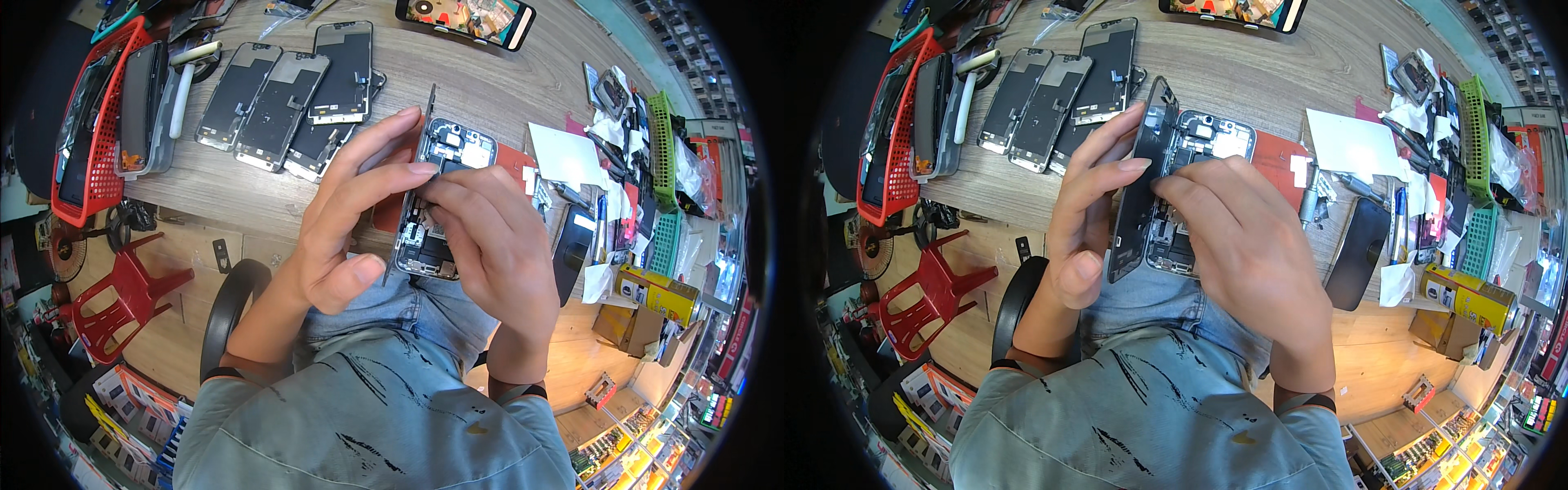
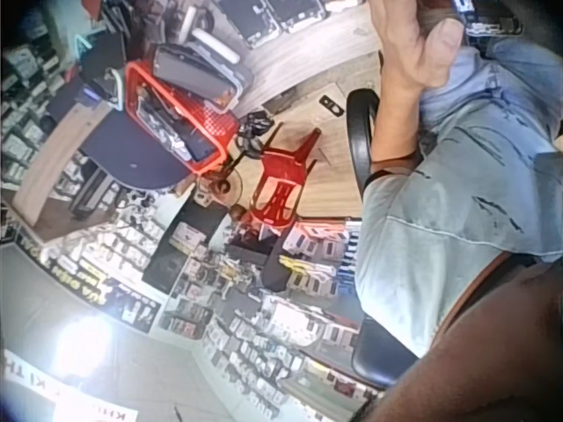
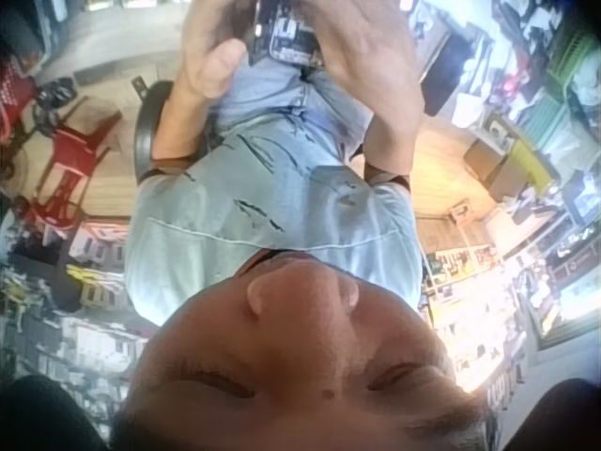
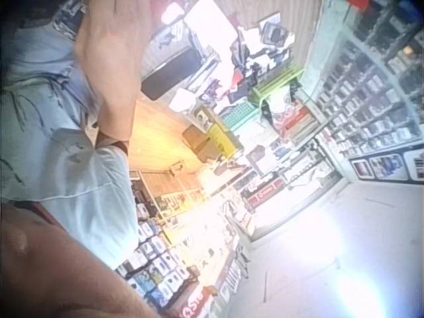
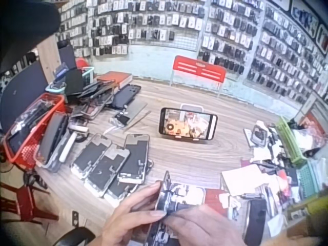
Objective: The person removes the back cover of a smartphone, disconnects the battery, and replaces it with a new one. The person then reconnects the battery, closes the back cover, and tests the device by turning it on. The process is repeated on a second smartphone.
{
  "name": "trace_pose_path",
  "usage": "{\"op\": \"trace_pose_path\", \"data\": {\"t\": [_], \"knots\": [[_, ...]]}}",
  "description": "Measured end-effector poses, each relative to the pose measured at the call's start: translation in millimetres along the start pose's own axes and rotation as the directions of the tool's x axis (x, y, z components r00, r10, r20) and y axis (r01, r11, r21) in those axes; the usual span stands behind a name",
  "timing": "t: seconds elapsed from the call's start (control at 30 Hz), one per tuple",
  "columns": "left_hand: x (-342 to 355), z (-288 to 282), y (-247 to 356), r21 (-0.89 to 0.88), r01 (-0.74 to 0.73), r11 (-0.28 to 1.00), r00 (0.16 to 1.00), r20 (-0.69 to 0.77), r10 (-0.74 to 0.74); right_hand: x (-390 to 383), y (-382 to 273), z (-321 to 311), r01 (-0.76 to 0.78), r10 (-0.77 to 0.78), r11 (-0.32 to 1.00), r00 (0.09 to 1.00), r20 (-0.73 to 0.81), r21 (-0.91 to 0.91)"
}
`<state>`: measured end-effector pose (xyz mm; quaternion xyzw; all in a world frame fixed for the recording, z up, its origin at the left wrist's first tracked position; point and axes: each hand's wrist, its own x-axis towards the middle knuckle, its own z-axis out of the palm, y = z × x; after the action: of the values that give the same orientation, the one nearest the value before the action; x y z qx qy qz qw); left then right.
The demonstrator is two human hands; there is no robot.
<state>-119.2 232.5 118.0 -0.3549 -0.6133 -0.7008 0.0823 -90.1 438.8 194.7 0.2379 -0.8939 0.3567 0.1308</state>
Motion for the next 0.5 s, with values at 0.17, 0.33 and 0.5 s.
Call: {"op": "trace_pose_path", "data": {"t": [0.17,0.33,0.5], "knots": [[0,-2,1,0.009,0.005,1.000,1.000,0.014,-0.005,-15,-7,3,-0.121,0.105,0.986,0.985,-0.137,-0.111],[0,0,-2,-0.007,-0.011,1.000,1.000,0.005,0.011,-33,-10,13,-0.188,0.131,0.942,0.969,-0.211,-0.278],[1,0,-1,-0.008,-0.012,1.000,1.000,0.003,0.012,-34,-10,17,-0.153,0.086,0.942,0.970,-0.226,-0.300]]}}
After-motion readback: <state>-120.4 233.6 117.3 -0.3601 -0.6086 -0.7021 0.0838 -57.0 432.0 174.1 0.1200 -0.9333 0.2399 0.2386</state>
